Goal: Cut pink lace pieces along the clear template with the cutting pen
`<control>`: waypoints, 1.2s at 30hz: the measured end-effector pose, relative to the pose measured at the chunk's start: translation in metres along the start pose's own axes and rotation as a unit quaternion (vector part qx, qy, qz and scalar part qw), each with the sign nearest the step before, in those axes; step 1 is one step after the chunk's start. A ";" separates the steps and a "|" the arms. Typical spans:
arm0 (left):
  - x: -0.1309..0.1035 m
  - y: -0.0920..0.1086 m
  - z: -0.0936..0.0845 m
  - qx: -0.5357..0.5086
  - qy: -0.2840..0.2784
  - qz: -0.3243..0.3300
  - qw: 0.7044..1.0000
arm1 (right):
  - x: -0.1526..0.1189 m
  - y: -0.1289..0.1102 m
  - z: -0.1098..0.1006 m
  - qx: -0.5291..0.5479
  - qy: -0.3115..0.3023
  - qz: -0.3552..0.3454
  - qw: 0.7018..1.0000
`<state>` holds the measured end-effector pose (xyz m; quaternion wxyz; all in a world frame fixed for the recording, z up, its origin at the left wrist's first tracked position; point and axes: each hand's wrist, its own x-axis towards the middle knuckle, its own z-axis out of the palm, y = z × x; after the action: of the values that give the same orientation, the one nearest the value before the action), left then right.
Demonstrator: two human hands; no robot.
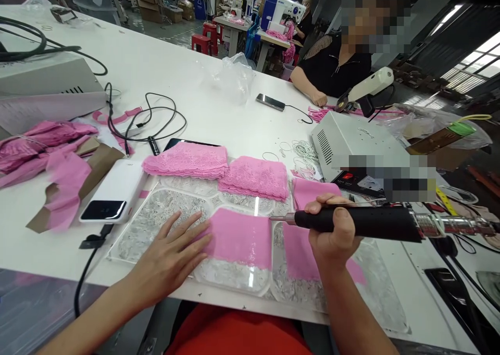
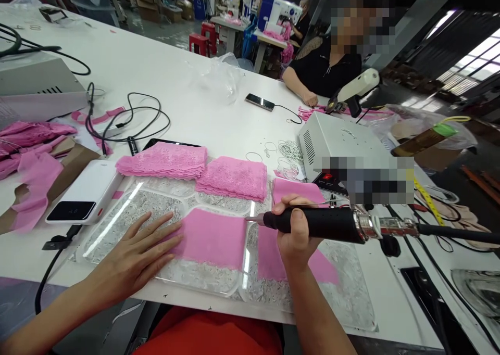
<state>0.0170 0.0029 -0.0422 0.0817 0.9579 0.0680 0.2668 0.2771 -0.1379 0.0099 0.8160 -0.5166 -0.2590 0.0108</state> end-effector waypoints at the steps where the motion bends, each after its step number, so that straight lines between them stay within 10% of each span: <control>1: 0.000 0.000 0.001 -0.001 0.003 -0.001 1.000 | 0.000 0.000 0.000 -0.002 -0.003 0.000 1.000; 10: 0.003 0.000 -0.004 0.025 -0.011 0.032 0.999 | 0.001 0.000 -0.003 -0.002 -0.006 -0.004 1.000; 21: 0.034 0.076 0.027 -0.100 -0.060 0.124 0.985 | -0.010 -0.029 -0.029 0.044 -0.062 0.047 0.996; 36: 0.034 0.079 0.035 -0.096 -0.074 0.126 0.985 | -0.018 -0.019 -0.030 0.058 -0.061 0.030 0.996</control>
<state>0.0709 -0.0727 -0.0392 0.1440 0.9636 -0.0851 0.2084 0.2697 -0.1767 0.0085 0.8267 -0.4738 -0.2922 0.0818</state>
